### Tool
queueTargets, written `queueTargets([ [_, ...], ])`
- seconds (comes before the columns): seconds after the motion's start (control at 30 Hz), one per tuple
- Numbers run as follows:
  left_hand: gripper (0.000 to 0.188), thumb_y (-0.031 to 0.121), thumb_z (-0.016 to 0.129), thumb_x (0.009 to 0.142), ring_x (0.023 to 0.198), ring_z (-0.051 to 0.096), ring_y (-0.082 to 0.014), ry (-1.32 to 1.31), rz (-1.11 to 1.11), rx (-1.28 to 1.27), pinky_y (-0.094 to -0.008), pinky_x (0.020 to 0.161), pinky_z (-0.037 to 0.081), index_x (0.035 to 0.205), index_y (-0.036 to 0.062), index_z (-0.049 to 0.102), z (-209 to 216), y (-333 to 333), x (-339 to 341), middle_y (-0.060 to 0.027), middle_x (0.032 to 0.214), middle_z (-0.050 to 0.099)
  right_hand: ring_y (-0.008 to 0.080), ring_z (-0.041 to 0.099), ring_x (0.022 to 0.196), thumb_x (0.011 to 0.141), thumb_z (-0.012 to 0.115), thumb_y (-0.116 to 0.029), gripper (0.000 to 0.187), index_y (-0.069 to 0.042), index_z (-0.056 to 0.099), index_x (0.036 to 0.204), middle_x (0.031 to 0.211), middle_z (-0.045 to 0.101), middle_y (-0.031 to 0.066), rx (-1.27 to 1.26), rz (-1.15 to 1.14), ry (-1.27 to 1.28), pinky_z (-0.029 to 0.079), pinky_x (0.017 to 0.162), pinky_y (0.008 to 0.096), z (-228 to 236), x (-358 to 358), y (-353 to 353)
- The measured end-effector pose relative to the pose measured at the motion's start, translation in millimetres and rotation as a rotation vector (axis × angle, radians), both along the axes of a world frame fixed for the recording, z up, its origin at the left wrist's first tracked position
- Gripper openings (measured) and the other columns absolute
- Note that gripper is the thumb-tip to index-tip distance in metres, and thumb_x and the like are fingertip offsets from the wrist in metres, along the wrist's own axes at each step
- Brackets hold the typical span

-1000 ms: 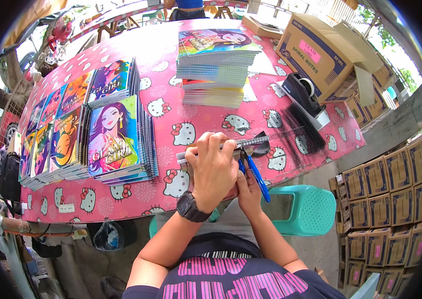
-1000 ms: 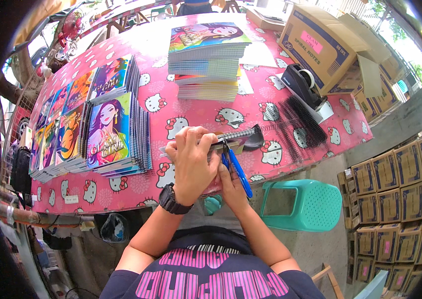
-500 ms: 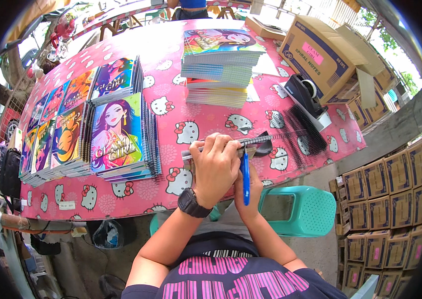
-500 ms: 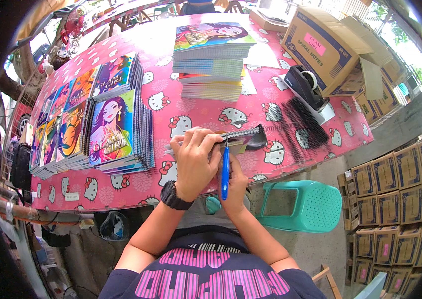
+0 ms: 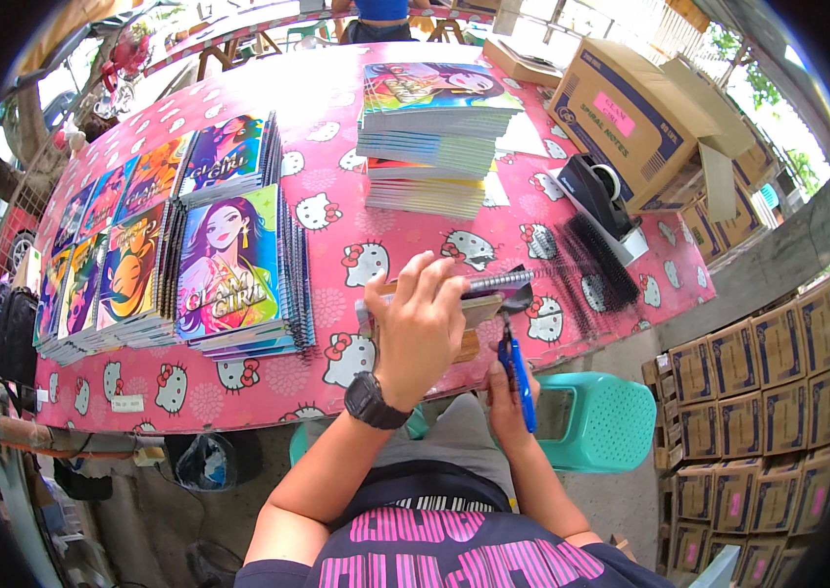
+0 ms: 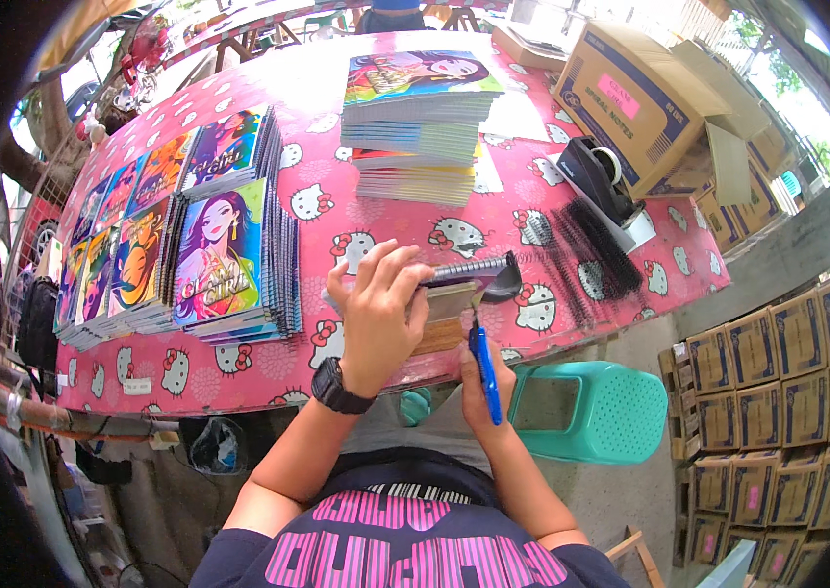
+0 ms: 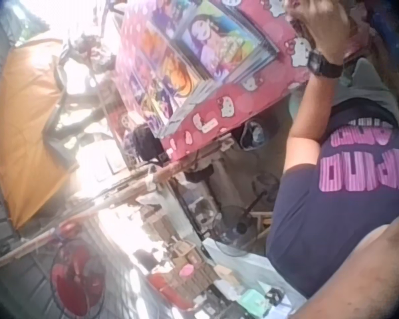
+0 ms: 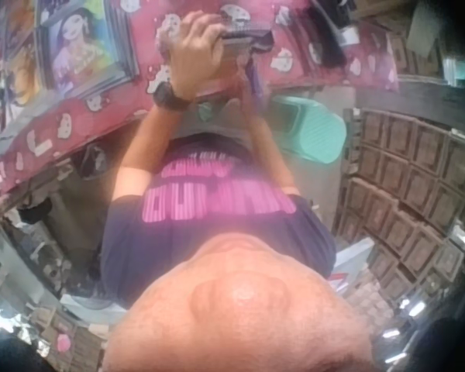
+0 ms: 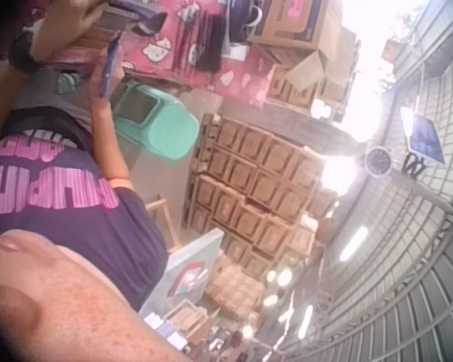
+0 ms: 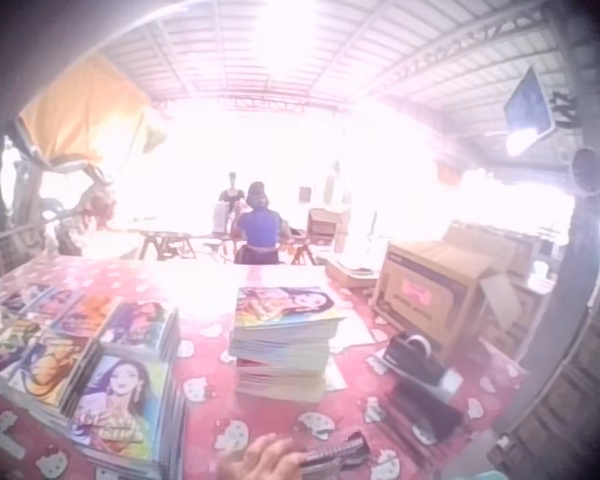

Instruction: The person binds notebooks by threading plastic spiral coils through pre-punched holes in paper stacks and covers, then uses pliers to trim and crimp the ends of the coils.

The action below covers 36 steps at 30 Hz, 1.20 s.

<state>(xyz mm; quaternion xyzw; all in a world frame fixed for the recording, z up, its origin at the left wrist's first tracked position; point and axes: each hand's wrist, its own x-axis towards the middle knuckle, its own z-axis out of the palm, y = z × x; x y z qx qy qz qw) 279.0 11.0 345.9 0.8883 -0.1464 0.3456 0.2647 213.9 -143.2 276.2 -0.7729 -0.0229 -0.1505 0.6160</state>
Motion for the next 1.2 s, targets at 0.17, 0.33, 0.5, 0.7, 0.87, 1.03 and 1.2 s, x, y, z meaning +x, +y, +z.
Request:
queueTargets([
  [0.17,0.021,0.011,0.068,0.072,0.12,0.048,-0.0213,-0.024,0.002,0.04,-0.0462,0.1,0.021,0.091,0.0179,0.065,-11.8,-3.0,-19.1,0.0016,0.119,0.06,0.0031,0.037,0.053,0.101,0.048,-0.019,0.031,-0.002,0.053,0.125,0.068,0.048,-0.0037,0.102,0.083,-0.037,0.03,0.047,0.0201,15.6,8.5,-2.9],
  [0.33,0.02,0.016,0.066,0.075,0.12,0.049,-0.021,0.023,0.014,0.034,-0.0492,0.099,0.022,0.095,0.0167,0.064,-8.4,-7.6,-22.1,-0.0016,0.12,0.06,0.0038,0.045,0.055,0.097,0.054,-0.012,0.027,0.0,0.057,0.12,0.071,0.056,0.0,0.096,0.076,0.001,0.035,0.047,0.0219,26.9,6.8,-0.6],
  [0.5,0.023,0.015,0.069,0.074,0.121,0.047,-0.022,0.038,0.025,0.042,-0.0481,0.1,0.02,0.097,0.0175,0.066,-11.3,-7.4,-27.1,-0.0005,0.122,0.059,0.0078,0.052,0.055,0.094,0.06,-0.013,0.021,0.003,0.062,0.107,0.064,0.058,0.0043,-0.05,0.111,0.085,0.041,0.05,0.0257,48.2,-1.9,-4.5],
  [0.7,0.026,0.016,0.066,0.075,0.12,0.049,-0.0209,0.014,0.02,0.046,-0.0494,0.099,0.021,0.101,0.018,0.066,-19.9,-7.2,-31.6,-0.0013,0.121,0.06,0.0095,0.056,0.052,0.094,0.058,-0.014,0.023,0.005,0.061,0.108,0.063,0.058,0.0049,0.027,0.093,0.169,0.044,0.048,0.0266,52.3,-6.9,-0.1],
  [0.87,0.025,0.018,0.067,0.075,0.12,0.049,-0.0207,0.014,0.017,0.035,-0.0492,0.101,0.02,0.1,0.0187,0.067,-22.4,-6.4,-32.2,-0.0006,0.121,0.06,0.0105,0.056,0.052,0.095,0.058,-0.015,0.024,0.004,0.061,0.109,0.06,0.058,0.0058,-0.043,0.101,0.165,0.044,0.049,0.0283,56.0,-6.8,-0.6],
  [1.03,0.023,0.02,0.068,0.075,0.12,0.049,-0.0211,0.009,0.016,0.041,-0.0507,0.103,0.019,0.098,0.0185,0.067,-21.0,-5.7,-32.1,-0.0004,0.12,0.06,0.0115,0.057,0.052,0.094,0.057,-0.016,0.024,0.004,0.061,0.107,0.059,0.058,0.0065,-0.156,0.097,0.151,0.044,0.049,0.0299,57.9,-4.2,-2.3],
  [1.2,0.021,0.022,0.069,0.074,0.121,0.048,-0.0217,0.017,0.032,0.026,-0.0517,0.102,0.018,0.094,0.0188,0.067,-11.9,-6.3,-28.4,-0.0003,0.119,0.06,0.0096,0.055,0.053,0.094,0.058,-0.014,0.021,0.004,0.061,0.104,0.061,0.059,0.0055,-0.241,0.131,0.174,0.043,0.049,0.0275,80.9,4.3,-5.0],
])
